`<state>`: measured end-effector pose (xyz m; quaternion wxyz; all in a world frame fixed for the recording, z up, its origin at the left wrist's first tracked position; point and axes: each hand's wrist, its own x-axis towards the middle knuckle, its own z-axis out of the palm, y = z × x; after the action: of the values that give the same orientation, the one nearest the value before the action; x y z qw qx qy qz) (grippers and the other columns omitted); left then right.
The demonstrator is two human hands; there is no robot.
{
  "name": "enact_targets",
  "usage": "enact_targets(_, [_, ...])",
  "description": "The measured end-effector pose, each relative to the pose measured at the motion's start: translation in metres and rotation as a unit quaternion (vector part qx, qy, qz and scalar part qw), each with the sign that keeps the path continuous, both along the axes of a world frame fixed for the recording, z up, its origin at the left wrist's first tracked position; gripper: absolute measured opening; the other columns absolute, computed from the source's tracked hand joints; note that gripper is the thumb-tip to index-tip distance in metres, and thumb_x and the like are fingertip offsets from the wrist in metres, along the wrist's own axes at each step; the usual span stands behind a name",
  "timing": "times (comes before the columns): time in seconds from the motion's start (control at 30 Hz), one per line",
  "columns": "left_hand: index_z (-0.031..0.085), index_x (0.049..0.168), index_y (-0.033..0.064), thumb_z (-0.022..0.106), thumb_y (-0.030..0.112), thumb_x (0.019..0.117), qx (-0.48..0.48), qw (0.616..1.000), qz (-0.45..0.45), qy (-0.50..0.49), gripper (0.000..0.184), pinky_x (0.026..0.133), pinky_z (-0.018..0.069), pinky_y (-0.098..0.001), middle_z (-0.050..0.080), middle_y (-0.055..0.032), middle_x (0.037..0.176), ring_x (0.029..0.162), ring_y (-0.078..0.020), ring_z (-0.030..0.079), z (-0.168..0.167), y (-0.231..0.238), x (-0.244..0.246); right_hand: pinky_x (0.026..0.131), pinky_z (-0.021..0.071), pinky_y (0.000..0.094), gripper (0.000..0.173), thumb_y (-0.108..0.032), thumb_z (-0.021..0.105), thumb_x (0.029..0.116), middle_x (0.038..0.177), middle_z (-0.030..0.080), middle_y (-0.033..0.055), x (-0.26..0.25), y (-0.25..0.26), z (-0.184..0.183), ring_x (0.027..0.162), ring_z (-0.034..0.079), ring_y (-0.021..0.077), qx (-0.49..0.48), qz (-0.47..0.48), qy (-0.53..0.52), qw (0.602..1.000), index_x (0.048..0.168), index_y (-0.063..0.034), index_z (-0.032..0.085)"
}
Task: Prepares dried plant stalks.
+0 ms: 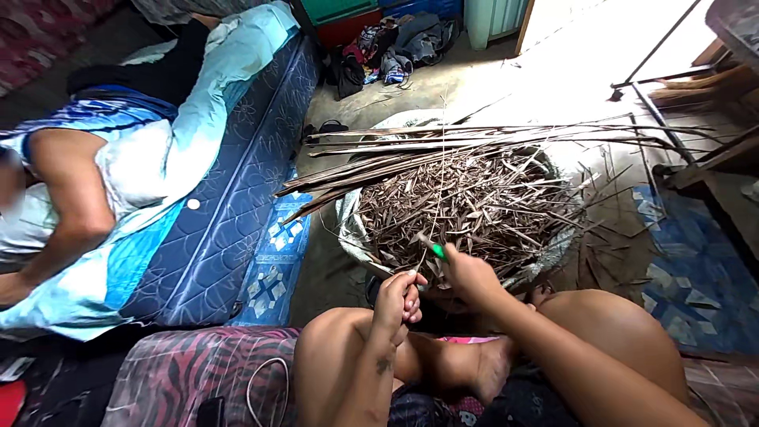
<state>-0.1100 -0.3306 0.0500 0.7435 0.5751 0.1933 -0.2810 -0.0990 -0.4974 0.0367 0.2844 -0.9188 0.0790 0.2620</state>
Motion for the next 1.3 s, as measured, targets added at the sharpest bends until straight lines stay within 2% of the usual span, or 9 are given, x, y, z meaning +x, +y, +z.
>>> enact_targets(0.13, [0.065, 0.091, 0.0022, 0.032, 0.015, 0.1111, 0.029, 0.999, -0.005, -0.025, 0.040, 0.035, 0.0325, -0.0157, 0.035, 0.0076, 0.048, 0.035, -0.0007, 0.033, 0.004, 0.002, -0.002, 0.090, 0.0523, 0.0600, 0.033, -0.026, 0.039, 0.1111, 0.112, 0.069, 0.0231, 0.018, -0.031, -0.005, 0.109, 0.068, 0.0417, 0.013, -0.045, -0.027, 0.999, 0.134, -0.0059, 0.052])
enact_targets(0.37, [0.065, 0.095, 0.0017, 0.033, 0.016, 0.1117, 0.041, 0.998, 0.009, -0.046, 0.039, 0.036, 0.0335, -0.0157, 0.037, 0.0066, 0.049, 0.036, -0.0012, 0.033, 0.007, 0.006, -0.003, 0.083, 0.0533, 0.0591, 0.044, -0.039, 0.040, 0.1096, 0.099, 0.070, 0.0202, -0.013, -0.013, -0.001, 0.097, 0.070, 0.0393, 0.097, 0.040, -0.112, 0.988, 0.131, -0.0048, 0.058])
enact_targets(0.57, [0.061, 0.131, -0.0011, 0.034, 0.015, 0.1108, -0.005, 0.989, 0.039, -0.142, 0.038, 0.045, 0.0396, -0.0164, 0.047, 0.0045, 0.062, 0.046, -0.0026, 0.042, 0.006, 0.007, -0.005, 0.080, 0.0540, 0.0578, 0.042, -0.037, 0.048, 0.1064, 0.094, 0.070, 0.0191, -0.017, -0.012, -0.009, 0.089, 0.070, 0.0368, 0.180, 0.021, -0.155, 0.971, 0.129, -0.0038, 0.061])
enact_targets(0.67, [0.052, 0.141, 0.0012, 0.035, 0.008, 0.1068, -0.023, 0.977, 0.052, -0.206, 0.038, 0.061, 0.0497, -0.0201, 0.058, 0.0012, 0.083, 0.066, -0.0062, 0.056, 0.007, 0.012, -0.003, 0.070, 0.0509, 0.0392, 0.034, -0.034, 0.053, 0.1054, 0.086, 0.062, 0.0076, -0.018, -0.010, -0.014, 0.074, 0.060, 0.0179, 0.310, -0.029, -0.110, 0.944, 0.122, -0.0058, 0.062])
enact_targets(0.73, [0.049, 0.137, 0.0042, 0.039, 0.002, 0.1033, -0.049, 0.971, 0.062, -0.227, 0.035, 0.066, 0.0530, -0.0222, 0.061, -0.0010, 0.092, 0.074, -0.0081, 0.061, 0.005, 0.012, -0.002, 0.055, 0.0469, 0.0245, 0.029, -0.031, 0.054, 0.1053, 0.078, 0.058, -0.0003, -0.020, -0.004, -0.017, 0.060, 0.054, 0.0066, 0.413, -0.059, -0.056, 0.907, 0.119, -0.0071, 0.061])
enact_targets(0.83, [0.054, 0.125, 0.0053, 0.047, -0.002, 0.0989, -0.032, 0.967, 0.053, -0.248, 0.028, 0.068, 0.0518, -0.0212, 0.061, -0.0001, 0.093, 0.075, -0.0060, 0.059, -0.001, 0.006, -0.005, 0.044, 0.0414, 0.0191, 0.024, -0.025, 0.054, 0.1049, 0.080, 0.064, -0.0001, -0.027, 0.006, -0.015, 0.049, 0.049, 0.0043, 0.520, -0.090, 0.009, 0.849, 0.119, -0.0068, 0.059])
enact_targets(1.0, [0.056, 0.112, 0.0025, 0.053, -0.006, 0.0966, 0.016, 0.968, 0.070, -0.242, 0.018, 0.059, 0.0519, -0.0190, 0.062, -0.0027, 0.088, 0.066, -0.0054, 0.059, -0.006, -0.014, -0.015, 0.044, 0.0430, 0.0192, 0.022, -0.021, 0.053, 0.1062, 0.080, 0.061, 0.0003, -0.032, 0.014, -0.022, 0.046, 0.045, 0.0042, 0.606, -0.138, 0.055, 0.781, 0.124, -0.0080, 0.054])
enact_targets(1.13, [0.059, 0.111, 0.0006, 0.058, -0.001, 0.0972, 0.082, 0.962, 0.056, -0.254, 0.014, 0.064, 0.0530, -0.0203, 0.063, -0.0022, 0.088, 0.073, -0.0062, 0.061, -0.010, -0.017, -0.013, 0.044, 0.0425, 0.0182, 0.016, -0.017, 0.050, 0.1085, 0.080, 0.063, 0.0015, -0.034, 0.012, -0.020, 0.045, 0.044, 0.0035, 0.629, -0.171, 0.069, 0.755, 0.120, -0.0069, 0.053])
enact_targets(1.3, [0.069, 0.107, 0.0025, 0.036, 0.002, 0.0958, 0.003, 0.960, 0.064, -0.274, 0.035, 0.064, 0.0518, -0.0190, 0.071, -0.0007, 0.102, 0.072, -0.0029, 0.061, -0.007, -0.006, -0.007, 0.045, 0.0441, 0.0178, 0.010, -0.016, 0.045, 0.1087, 0.079, 0.065, 0.0010, -0.032, 0.005, -0.013, 0.046, 0.048, 0.0029, 0.668, -0.188, 0.078, 0.716, 0.109, -0.0075, 0.051])
